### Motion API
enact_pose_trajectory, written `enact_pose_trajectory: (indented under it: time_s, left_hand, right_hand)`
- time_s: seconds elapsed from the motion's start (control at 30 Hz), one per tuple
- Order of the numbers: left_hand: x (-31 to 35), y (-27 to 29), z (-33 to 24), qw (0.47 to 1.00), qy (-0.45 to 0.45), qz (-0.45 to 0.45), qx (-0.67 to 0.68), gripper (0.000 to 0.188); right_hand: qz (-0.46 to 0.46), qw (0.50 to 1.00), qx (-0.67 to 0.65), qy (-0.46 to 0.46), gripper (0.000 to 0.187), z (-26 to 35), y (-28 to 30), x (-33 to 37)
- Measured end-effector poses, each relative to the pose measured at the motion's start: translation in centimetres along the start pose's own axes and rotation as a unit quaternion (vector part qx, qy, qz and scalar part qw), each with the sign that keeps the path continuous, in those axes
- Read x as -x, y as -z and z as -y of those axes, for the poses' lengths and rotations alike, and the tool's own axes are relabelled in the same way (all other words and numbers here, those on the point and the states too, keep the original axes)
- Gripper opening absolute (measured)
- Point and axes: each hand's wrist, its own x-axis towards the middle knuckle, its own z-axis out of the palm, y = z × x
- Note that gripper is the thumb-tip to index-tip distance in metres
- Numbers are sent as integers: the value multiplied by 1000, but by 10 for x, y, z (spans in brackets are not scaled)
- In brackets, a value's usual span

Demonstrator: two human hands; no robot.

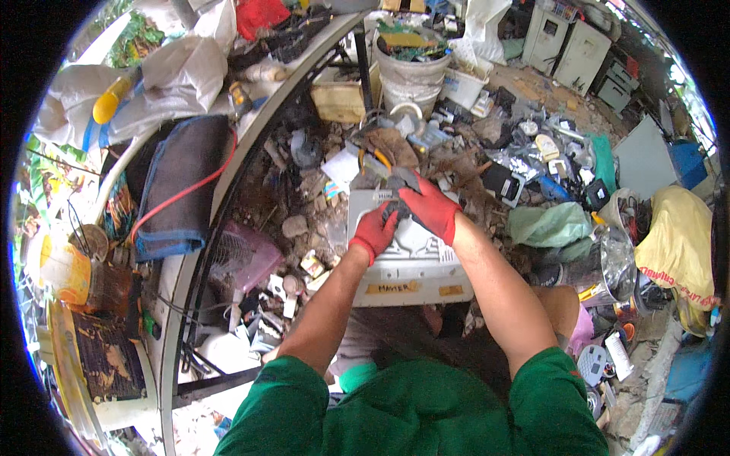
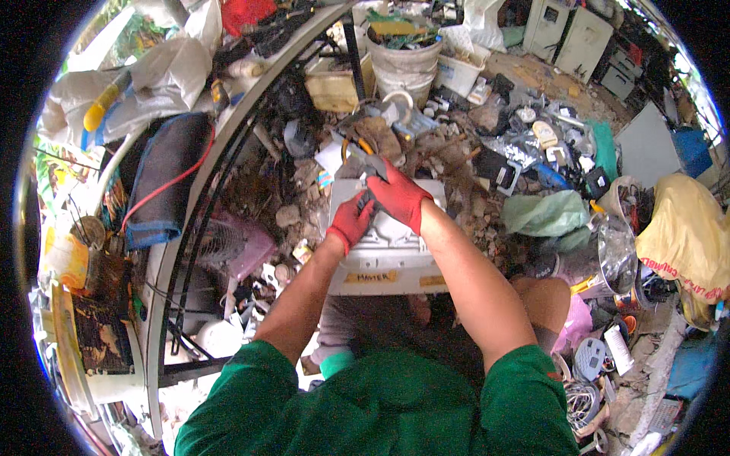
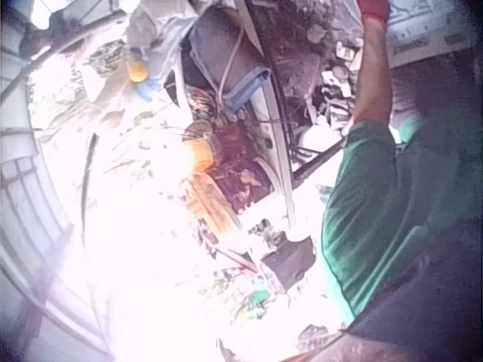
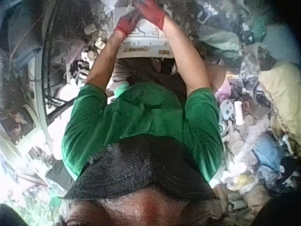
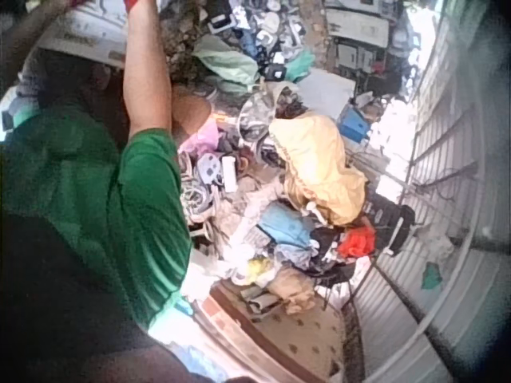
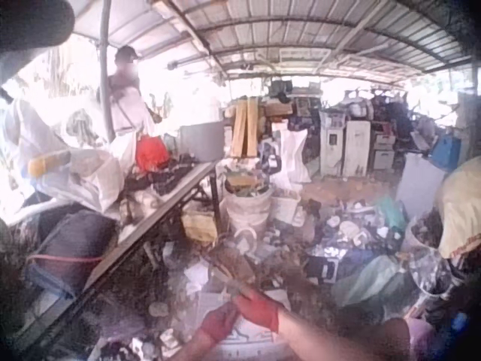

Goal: The person uses a screwdriver to remove screws from the white plastic casing of an electronic device, then picks up a component with a wire and examines it.

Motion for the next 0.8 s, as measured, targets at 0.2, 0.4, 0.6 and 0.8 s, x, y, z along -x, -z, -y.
enact_pose_trajectory:
  time_s: [0.2,0.4,0.6,0.8]
  left_hand:
    - [4,8,-4,998,41,32,35,30]
    - [5,7,1,1000,-2,12,10,28]
    - [-1,3,-4,995,-8,12,103,30]
    - [6,3,7,999,35,-10,35,29]
  right_hand:
    - [107,958,266,-27,32,30,37,-10]
    - [214,867,443,81,35,53,52,-32]
    - [195,860,443,163,43,40,45,-40]
    - [128,871,474,-37,38,90,20,-20]
